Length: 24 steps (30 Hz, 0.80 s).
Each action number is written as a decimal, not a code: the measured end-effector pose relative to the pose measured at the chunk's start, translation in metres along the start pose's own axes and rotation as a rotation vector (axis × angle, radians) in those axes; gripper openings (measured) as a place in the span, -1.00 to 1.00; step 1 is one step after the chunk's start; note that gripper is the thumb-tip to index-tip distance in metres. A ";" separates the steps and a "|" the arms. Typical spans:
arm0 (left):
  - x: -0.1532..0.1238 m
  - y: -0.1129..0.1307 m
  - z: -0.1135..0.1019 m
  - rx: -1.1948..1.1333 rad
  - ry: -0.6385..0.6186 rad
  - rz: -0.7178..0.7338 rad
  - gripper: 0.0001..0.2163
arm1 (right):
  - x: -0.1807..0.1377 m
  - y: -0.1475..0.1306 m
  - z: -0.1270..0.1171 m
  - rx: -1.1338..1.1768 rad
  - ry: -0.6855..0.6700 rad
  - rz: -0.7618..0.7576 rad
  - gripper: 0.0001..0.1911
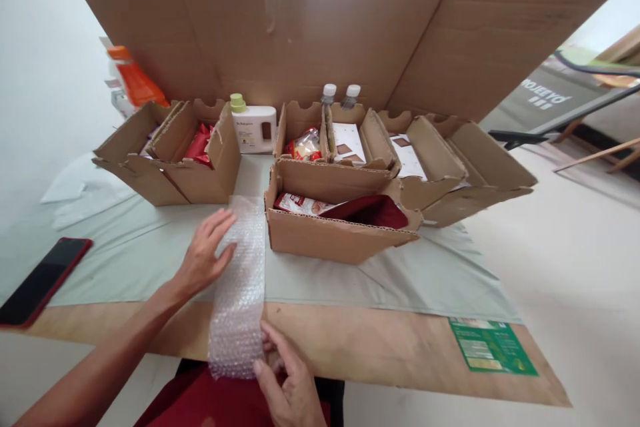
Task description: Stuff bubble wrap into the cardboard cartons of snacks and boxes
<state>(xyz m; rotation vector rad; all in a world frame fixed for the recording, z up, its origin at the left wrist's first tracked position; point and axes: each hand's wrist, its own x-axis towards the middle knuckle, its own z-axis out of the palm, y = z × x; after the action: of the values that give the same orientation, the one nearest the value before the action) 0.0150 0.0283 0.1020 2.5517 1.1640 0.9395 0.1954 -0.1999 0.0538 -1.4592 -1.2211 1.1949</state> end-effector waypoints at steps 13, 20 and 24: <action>-0.132 0.045 -0.048 -0.279 -0.342 -0.045 -0.31 | 0.038 -0.051 0.000 0.255 -0.012 0.207 -0.72; -0.096 0.028 0.001 -0.136 -0.060 -0.454 -0.55 | 0.040 -0.039 0.005 0.227 0.130 0.039 -0.53; -0.091 0.020 0.014 -0.048 -0.072 -0.435 -0.43 | 0.048 -0.033 -0.004 -0.357 0.161 -0.351 -0.73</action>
<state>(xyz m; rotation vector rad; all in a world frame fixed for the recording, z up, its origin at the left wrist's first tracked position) -0.0090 -0.0507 0.0562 2.1402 1.5632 0.7512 0.1970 -0.1481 0.0798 -1.4799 -1.5539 0.6346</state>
